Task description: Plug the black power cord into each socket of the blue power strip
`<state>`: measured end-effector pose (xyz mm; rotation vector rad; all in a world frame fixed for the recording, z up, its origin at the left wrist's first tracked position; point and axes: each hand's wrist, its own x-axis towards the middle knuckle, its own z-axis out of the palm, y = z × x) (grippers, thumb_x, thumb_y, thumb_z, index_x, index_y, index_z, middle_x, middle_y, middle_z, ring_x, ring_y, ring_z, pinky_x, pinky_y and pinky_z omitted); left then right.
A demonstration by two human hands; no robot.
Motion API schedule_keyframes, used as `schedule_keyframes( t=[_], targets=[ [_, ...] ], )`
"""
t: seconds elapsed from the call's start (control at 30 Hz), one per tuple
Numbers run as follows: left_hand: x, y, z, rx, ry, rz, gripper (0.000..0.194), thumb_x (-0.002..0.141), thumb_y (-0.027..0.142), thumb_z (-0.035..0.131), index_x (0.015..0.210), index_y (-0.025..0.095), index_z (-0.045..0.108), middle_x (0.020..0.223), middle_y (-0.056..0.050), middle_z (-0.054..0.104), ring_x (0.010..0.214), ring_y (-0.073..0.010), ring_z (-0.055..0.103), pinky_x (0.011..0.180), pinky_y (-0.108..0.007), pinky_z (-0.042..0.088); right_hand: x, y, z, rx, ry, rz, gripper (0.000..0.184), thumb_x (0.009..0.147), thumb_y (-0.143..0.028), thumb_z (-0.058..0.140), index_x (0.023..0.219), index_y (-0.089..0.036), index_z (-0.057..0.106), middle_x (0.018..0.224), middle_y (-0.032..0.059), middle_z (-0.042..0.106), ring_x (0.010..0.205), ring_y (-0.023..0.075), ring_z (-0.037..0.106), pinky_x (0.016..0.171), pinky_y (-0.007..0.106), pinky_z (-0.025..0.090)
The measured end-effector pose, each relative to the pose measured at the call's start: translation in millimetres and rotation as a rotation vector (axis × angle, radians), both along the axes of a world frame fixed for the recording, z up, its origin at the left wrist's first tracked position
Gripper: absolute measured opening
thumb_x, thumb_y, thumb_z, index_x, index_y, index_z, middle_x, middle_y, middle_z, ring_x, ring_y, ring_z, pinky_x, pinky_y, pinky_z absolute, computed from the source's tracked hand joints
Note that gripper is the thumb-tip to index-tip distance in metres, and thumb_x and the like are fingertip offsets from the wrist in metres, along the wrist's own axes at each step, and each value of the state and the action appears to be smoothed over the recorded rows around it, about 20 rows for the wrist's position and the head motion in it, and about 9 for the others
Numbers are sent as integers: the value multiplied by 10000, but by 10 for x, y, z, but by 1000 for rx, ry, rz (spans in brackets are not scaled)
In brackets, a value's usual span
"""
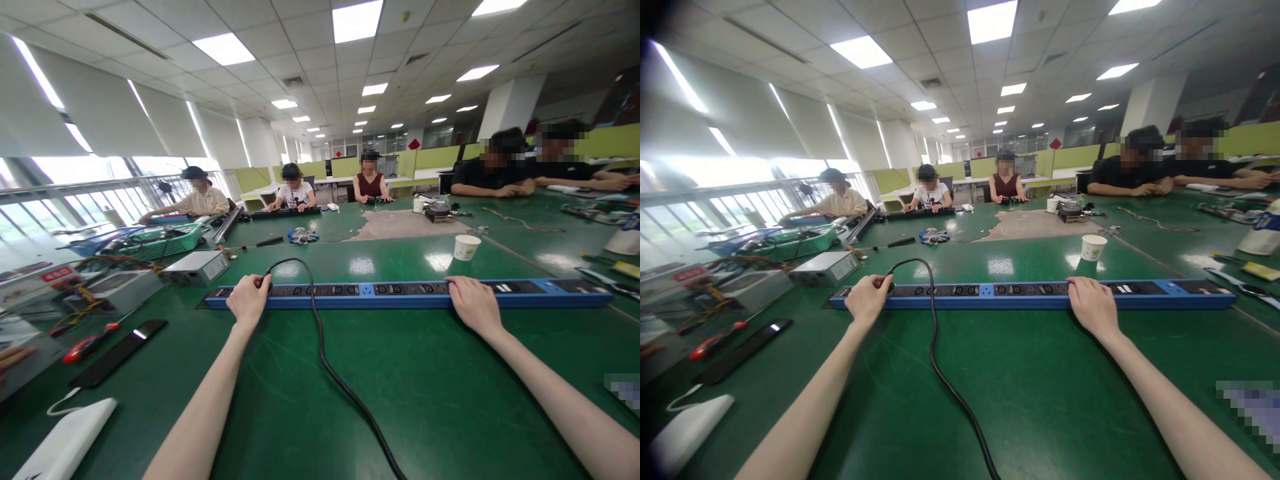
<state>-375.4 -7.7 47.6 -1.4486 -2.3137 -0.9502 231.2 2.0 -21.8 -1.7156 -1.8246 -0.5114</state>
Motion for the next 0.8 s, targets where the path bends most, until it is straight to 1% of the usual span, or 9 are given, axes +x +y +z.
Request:
schedule_keyframes(
  t=[0.2, 0.37, 0.47, 0.67, 0.8],
  targets=[
    [74, 14, -42, 36, 107, -2, 444, 1063, 596, 480, 1096, 259, 767, 1155, -95, 748, 972, -300, 702, 749, -365, 446, -8, 2, 3, -5, 23, 6, 493, 1086, -370, 306, 1258, -202, 736, 1299, 108, 764, 1237, 302, 638, 1057, 464, 392],
    [129, 27, -16, 19, 83, 4, 436, 1068, 579, 479, 1111, 243, 754, 1187, -120, 736, 1009, -301, 698, 756, -363, 440, -34, -27, 41, -17, 42, 11, 486, 1074, -365, 317, 1258, -205, 738, 1294, 116, 765, 1229, 310, 641, 1062, 476, 394],
    [151, 49, -29, 21, 63, 7, 413, 1070, 566, 487, 1120, 238, 734, 1199, -125, 730, 1029, -298, 694, 764, -357, 438, -43, -38, 50, -16, 46, 16, 485, 1074, -361, 310, 1252, -208, 735, 1296, 116, 764, 1234, 310, 640, 1060, 475, 393],
    [93, 112, -131, 95, 58, -3, 365, 1087, 553, 477, 1115, 249, 677, 1151, -83, 729, 995, -272, 685, 730, -338, 403, -29, -26, 29, -12, 43, 7, 477, 1075, -362, 318, 1254, -210, 733, 1283, 116, 765, 1218, 308, 643, 1054, 470, 393],
    [52, 119, -148, 92, 102, -27, 380, 1098, 554, 449, 1111, 242, 665, 1141, -93, 720, 991, -269, 679, 727, -332, 393, -20, -18, 21, -11, 34, 10, 478, 1084, -363, 309, 1258, -211, 728, 1295, 108, 763, 1223, 303, 642, 1047, 465, 394]
  ],
)
